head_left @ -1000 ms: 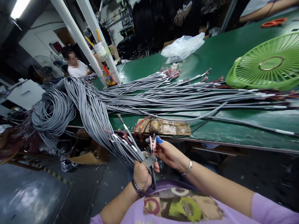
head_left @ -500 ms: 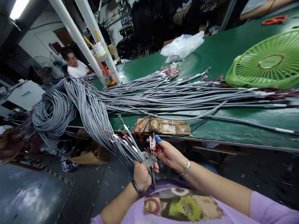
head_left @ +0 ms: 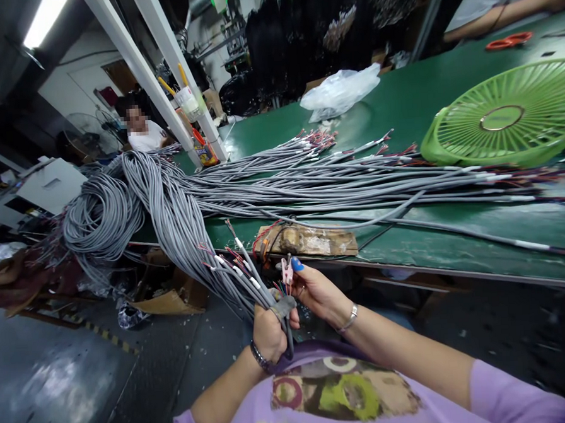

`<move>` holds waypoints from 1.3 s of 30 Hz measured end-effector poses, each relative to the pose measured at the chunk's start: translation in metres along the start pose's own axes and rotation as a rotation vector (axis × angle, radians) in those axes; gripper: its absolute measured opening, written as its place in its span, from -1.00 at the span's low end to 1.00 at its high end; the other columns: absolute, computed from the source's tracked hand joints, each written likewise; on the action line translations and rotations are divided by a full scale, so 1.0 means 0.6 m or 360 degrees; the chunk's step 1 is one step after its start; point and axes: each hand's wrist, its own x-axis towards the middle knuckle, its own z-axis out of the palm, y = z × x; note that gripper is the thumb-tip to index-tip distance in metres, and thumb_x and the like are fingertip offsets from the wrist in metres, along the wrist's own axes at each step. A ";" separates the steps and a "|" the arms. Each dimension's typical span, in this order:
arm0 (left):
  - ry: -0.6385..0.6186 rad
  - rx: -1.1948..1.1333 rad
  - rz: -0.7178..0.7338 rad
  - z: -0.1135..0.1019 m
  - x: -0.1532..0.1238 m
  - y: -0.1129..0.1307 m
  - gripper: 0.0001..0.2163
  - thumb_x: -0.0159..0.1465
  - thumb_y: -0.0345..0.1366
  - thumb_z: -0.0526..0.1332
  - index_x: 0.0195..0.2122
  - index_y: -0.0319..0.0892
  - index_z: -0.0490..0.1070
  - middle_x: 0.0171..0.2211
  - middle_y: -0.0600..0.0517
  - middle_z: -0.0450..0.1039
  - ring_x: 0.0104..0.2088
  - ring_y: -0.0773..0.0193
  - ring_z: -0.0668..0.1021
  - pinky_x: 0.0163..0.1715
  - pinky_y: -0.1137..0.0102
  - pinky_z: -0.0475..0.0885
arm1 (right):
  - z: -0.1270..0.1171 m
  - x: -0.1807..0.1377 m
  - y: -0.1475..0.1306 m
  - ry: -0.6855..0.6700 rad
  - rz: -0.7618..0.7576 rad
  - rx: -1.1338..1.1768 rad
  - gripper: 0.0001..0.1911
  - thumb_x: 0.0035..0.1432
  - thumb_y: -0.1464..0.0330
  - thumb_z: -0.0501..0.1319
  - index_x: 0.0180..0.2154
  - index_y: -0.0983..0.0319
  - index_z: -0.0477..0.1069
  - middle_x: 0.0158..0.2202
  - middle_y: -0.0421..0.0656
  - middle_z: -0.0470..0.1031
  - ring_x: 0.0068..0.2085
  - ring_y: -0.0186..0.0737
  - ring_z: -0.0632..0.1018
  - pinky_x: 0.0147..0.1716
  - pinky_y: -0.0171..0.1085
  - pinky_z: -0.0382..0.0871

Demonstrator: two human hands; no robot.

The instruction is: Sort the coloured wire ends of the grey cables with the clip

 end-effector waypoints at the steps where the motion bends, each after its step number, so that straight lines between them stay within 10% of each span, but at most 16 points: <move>1: 0.0008 -0.0001 0.0002 0.000 0.000 0.001 -0.78 -0.01 -0.21 0.29 -0.62 -0.21 0.30 -0.77 0.13 0.28 -0.76 0.44 0.30 -0.75 0.53 0.20 | 0.000 0.000 0.000 0.0004 0.0009 0.0006 -0.66 -0.15 0.12 0.38 -0.49 0.26 0.44 -0.57 -0.24 0.41 -0.50 -0.36 0.38 -0.44 -0.31 0.24; 15: 0.0037 -0.0049 0.0103 -0.007 -0.019 0.000 -0.74 -0.01 -0.17 0.32 -0.58 -0.21 0.29 -0.75 0.13 0.32 -0.74 0.44 0.33 -0.73 0.55 0.21 | -0.003 -0.015 -0.015 -0.0155 0.0285 -0.0017 -0.66 0.04 0.06 0.21 -0.36 0.21 0.45 -0.42 -0.15 0.48 -0.45 -0.32 0.43 -0.44 -0.33 0.31; 26: 0.0166 -0.0050 0.0116 0.010 -0.011 0.010 -0.74 0.01 -0.20 0.31 -0.62 -0.21 0.27 -0.74 0.12 0.32 -0.72 0.45 0.33 -0.72 0.56 0.21 | 0.002 -0.016 -0.011 0.0038 -0.0186 -0.0370 -0.65 -0.03 0.07 0.29 -0.49 0.25 0.43 -0.56 -0.23 0.40 -0.53 -0.39 0.32 -0.48 -0.34 0.22; 39: 0.0145 0.0056 0.0124 0.007 -0.003 -0.003 -0.72 0.02 -0.16 0.31 -0.61 -0.21 0.28 -0.73 0.12 0.32 -0.72 0.45 0.34 -0.70 0.55 0.22 | 0.005 0.003 -0.003 0.0023 0.0058 0.0070 -0.71 -0.09 0.15 0.36 -0.43 0.24 0.48 -0.51 -0.22 0.47 -0.48 -0.35 0.41 -0.41 -0.31 0.26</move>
